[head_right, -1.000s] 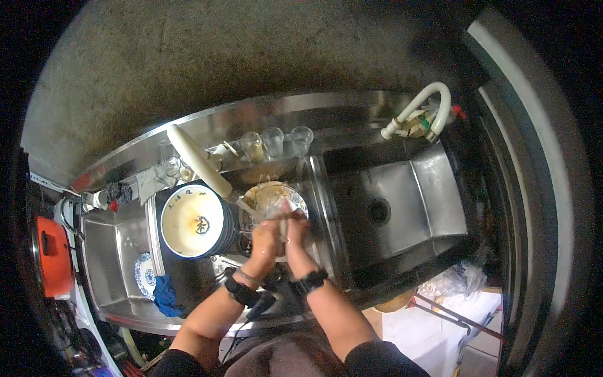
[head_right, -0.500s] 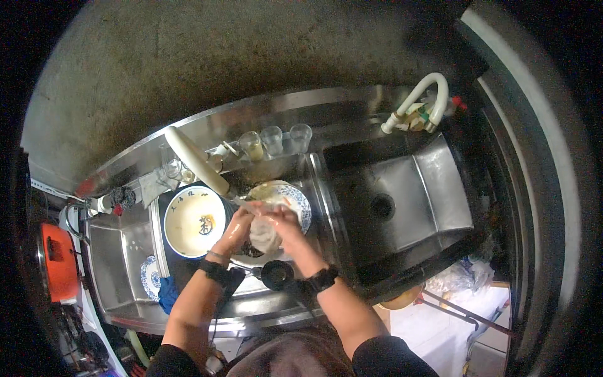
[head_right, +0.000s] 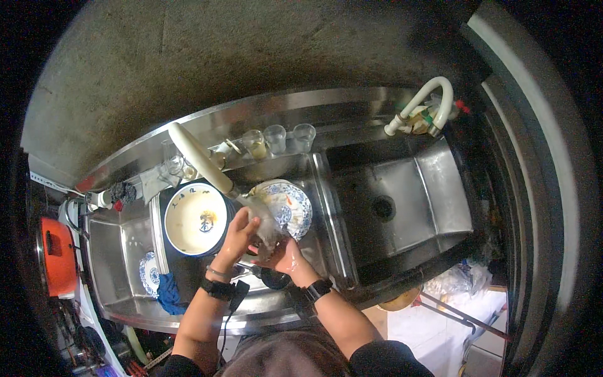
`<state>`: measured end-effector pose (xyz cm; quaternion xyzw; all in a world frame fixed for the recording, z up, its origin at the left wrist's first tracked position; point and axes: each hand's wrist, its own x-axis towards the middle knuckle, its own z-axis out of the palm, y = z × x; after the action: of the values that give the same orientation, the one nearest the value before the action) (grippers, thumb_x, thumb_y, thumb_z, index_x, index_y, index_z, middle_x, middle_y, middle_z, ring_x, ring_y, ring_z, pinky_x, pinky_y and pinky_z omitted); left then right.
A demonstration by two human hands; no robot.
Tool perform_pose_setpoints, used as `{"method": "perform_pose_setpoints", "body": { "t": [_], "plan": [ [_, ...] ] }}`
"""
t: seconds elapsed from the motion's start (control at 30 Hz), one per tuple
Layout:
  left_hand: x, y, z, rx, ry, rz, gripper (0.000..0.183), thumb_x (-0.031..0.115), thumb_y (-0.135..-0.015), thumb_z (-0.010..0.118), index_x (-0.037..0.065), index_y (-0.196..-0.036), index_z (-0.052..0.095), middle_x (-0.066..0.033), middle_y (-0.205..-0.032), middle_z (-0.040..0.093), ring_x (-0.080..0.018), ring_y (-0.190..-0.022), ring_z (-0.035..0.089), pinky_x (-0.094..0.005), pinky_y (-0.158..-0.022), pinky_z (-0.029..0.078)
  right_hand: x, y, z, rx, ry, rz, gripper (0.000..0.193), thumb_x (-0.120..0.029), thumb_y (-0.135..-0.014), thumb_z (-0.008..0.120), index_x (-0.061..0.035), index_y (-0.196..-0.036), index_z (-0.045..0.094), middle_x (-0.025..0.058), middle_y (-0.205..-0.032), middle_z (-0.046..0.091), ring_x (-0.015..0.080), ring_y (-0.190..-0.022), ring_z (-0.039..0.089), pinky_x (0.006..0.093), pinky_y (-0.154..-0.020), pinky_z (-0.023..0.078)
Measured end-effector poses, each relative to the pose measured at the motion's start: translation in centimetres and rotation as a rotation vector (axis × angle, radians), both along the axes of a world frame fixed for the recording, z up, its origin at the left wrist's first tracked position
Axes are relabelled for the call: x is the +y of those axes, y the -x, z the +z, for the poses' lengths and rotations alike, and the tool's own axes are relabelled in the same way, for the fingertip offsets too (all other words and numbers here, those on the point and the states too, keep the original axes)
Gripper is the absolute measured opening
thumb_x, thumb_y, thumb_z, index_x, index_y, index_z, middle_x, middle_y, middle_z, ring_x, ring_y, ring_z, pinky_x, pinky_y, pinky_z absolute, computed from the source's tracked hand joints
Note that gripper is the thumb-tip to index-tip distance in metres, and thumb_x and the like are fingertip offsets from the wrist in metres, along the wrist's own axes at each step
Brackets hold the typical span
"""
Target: The person wipes a table with a cloth, picks up a bowl, takes it to a kitchen sink, and washes it by hand.
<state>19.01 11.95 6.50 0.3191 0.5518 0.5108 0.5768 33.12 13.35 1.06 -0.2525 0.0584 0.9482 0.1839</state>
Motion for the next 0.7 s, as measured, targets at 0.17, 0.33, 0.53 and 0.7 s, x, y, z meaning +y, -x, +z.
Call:
{"method": "perform_pose_setpoints", "body": {
  "t": [0.17, 0.33, 0.53, 0.7],
  "plan": [
    [-2.3, 2.4, 0.9, 0.065, -0.001, -0.053, 0.039, 0.004, -0.087, 0.044, 0.005, -0.125, 0.033, -0.0124, -0.115, 0.047, -0.0196, -0.097, 0.052, -0.0343, -0.068, 0.052, 2.7, 0.3, -2.5, -0.206, 0.079, -0.223, 0.036, -0.029, -0.088, 0.037, -0.0046, -0.113, 0.047, 0.0127, -0.114, 0.051, 0.0295, -0.103, 0.05, 0.0521, -0.087, 0.039],
    [-4.3, 2.7, -5.0, -0.218, 0.278, -0.006, 0.041, 0.009, -0.088, 0.043, 0.011, -0.128, 0.033, -0.0095, -0.119, 0.044, -0.0232, -0.099, 0.049, -0.0443, -0.08, 0.046, 5.1, 0.9, -2.8, -0.022, -0.158, -0.335, 0.028, -0.023, -0.082, 0.045, -0.002, -0.098, 0.054, 0.0099, -0.095, 0.059, 0.025, -0.087, 0.056, 0.0394, -0.08, 0.045],
    [-1.1, -0.9, -3.1, -0.833, 0.257, 0.074, 0.042, 0.037, -0.09, 0.038, 0.005, -0.117, 0.044, -0.0063, -0.105, 0.054, -0.019, -0.093, 0.054, -0.0306, -0.079, 0.046, 3.5, 3.2, 3.0, -0.203, -0.297, -0.21, 0.032, -0.028, -0.079, 0.052, -0.0021, -0.097, 0.055, 0.0094, -0.095, 0.058, 0.0208, -0.088, 0.055, 0.0349, -0.077, 0.045],
    [0.5, -6.3, -0.9, -0.124, 0.058, 0.257, 0.032, 0.031, -0.082, 0.055, 0.0, -0.087, 0.059, -0.0019, -0.08, 0.058, -0.0118, -0.068, 0.05, -0.0248, -0.062, 0.041, 5.3, 1.3, -4.0, -1.017, -0.538, -0.443, 0.046, -0.045, -0.077, 0.055, -0.002, -0.093, 0.059, 0.0094, -0.091, 0.058, 0.0194, -0.085, 0.053, 0.0335, -0.074, 0.041]
  ]
}}
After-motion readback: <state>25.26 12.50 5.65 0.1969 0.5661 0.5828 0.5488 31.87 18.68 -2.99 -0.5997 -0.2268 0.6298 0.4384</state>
